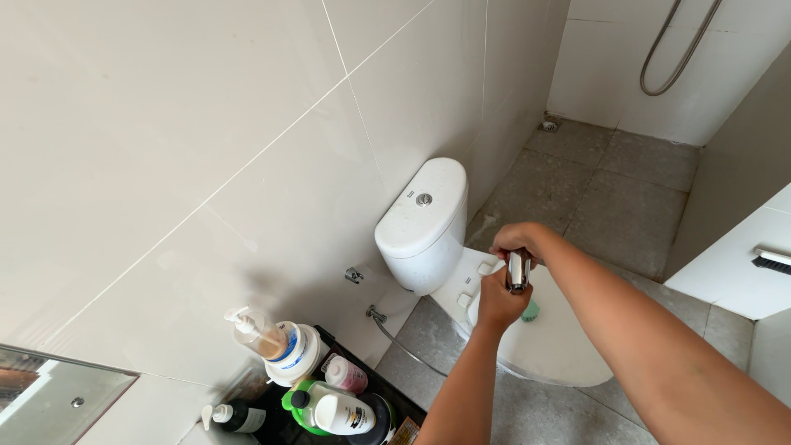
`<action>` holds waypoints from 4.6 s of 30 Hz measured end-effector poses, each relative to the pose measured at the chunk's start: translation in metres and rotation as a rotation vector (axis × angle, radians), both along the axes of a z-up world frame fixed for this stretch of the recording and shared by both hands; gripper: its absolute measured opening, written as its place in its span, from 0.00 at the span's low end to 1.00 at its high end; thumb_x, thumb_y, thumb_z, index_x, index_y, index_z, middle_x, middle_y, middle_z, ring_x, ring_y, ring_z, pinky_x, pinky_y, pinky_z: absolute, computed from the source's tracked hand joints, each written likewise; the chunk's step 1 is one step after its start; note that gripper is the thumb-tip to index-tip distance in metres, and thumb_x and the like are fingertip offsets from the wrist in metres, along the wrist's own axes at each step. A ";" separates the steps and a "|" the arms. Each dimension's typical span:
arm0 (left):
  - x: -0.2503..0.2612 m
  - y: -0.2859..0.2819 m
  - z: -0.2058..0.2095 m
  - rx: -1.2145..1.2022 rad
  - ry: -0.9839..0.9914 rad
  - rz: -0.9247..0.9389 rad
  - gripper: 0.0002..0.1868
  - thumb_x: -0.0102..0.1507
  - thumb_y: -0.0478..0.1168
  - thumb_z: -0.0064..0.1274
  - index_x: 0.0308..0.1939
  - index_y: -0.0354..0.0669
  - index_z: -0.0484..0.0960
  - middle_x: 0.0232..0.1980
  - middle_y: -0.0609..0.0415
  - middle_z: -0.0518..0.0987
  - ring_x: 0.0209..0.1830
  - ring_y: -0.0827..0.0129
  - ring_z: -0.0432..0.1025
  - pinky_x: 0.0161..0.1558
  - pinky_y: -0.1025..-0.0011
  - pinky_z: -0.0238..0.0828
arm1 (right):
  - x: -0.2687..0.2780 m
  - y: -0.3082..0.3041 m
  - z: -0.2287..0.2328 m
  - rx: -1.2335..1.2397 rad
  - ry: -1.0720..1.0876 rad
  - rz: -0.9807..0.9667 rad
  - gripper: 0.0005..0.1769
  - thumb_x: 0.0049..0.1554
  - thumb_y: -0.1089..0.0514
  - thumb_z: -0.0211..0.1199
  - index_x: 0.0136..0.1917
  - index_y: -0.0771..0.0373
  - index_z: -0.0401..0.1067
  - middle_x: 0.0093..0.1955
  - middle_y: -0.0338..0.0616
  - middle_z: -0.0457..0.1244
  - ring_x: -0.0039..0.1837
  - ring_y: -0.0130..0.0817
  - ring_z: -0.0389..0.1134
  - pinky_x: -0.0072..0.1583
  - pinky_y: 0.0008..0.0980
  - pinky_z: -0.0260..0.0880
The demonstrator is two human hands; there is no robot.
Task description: Cleaning a toilet using a sponge, cleaning brush, and water sprayer.
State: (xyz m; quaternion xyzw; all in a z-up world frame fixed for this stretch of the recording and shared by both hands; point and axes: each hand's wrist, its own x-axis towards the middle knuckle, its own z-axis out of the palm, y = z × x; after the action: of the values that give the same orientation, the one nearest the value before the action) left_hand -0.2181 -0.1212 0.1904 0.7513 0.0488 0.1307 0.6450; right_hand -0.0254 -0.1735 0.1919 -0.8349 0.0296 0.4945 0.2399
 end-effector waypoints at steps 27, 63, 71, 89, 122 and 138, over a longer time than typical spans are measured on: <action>0.020 -0.032 -0.025 0.222 -0.078 -0.058 0.17 0.57 0.36 0.56 0.50 0.47 0.79 0.38 0.53 0.82 0.43 0.54 0.75 0.54 0.60 0.60 | -0.002 -0.053 -0.002 0.303 0.170 -0.474 0.21 0.69 0.57 0.43 0.58 0.72 0.73 0.55 0.58 0.72 0.55 0.43 0.75 0.57 0.41 0.75; 0.146 0.058 -0.146 -1.143 0.315 0.168 0.23 0.73 0.44 0.39 0.67 0.32 0.65 0.59 0.46 0.76 0.57 0.56 0.70 0.64 0.50 0.61 | -0.146 -0.007 0.057 0.738 -0.839 -0.510 0.28 0.57 0.56 0.69 0.70 0.58 0.71 0.53 0.52 0.72 0.40 0.45 0.69 0.43 0.41 0.68; 0.186 0.097 -0.191 -1.256 0.219 0.104 0.24 0.75 0.44 0.29 0.73 0.40 0.64 0.69 0.49 0.74 0.67 0.57 0.70 0.65 0.58 0.70 | -0.180 0.003 0.054 0.750 -0.861 -0.298 0.26 0.54 0.54 0.70 0.65 0.59 0.73 0.52 0.47 0.74 0.50 0.32 0.76 0.52 0.31 0.75; 0.179 0.140 -0.185 -1.402 -0.005 0.378 0.20 0.71 0.33 0.40 0.68 0.45 0.65 0.66 0.52 0.69 0.66 0.60 0.62 0.70 0.55 0.64 | -0.169 0.025 0.038 0.861 -0.991 -0.189 0.23 0.53 0.54 0.73 0.61 0.62 0.77 0.48 0.49 0.74 0.48 0.29 0.75 0.50 0.30 0.73; 0.047 0.109 -0.123 -1.205 0.222 0.305 0.38 0.69 0.47 0.40 0.82 0.59 0.45 0.86 0.57 0.44 0.86 0.68 0.36 0.79 0.54 0.27 | -0.206 0.010 0.079 0.684 -0.945 -0.498 0.23 0.54 0.54 0.70 0.63 0.62 0.76 0.25 0.40 0.65 0.24 0.24 0.58 0.28 0.30 0.58; 0.011 0.033 -0.114 -1.190 0.213 0.270 0.36 0.69 0.48 0.39 0.82 0.60 0.49 0.86 0.62 0.48 0.85 0.70 0.40 0.79 0.54 0.30 | -0.211 -0.067 0.070 0.829 -1.140 -0.575 0.20 0.57 0.56 0.70 0.61 0.66 0.75 0.27 0.37 0.65 0.27 0.19 0.58 0.30 0.28 0.60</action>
State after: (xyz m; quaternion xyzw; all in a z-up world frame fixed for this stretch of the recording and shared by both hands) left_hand -0.2069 -0.0879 0.0763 0.2590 0.2722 0.0858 0.9227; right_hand -0.2366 -0.2407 0.2614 -0.7622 -0.0707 -0.1246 0.6312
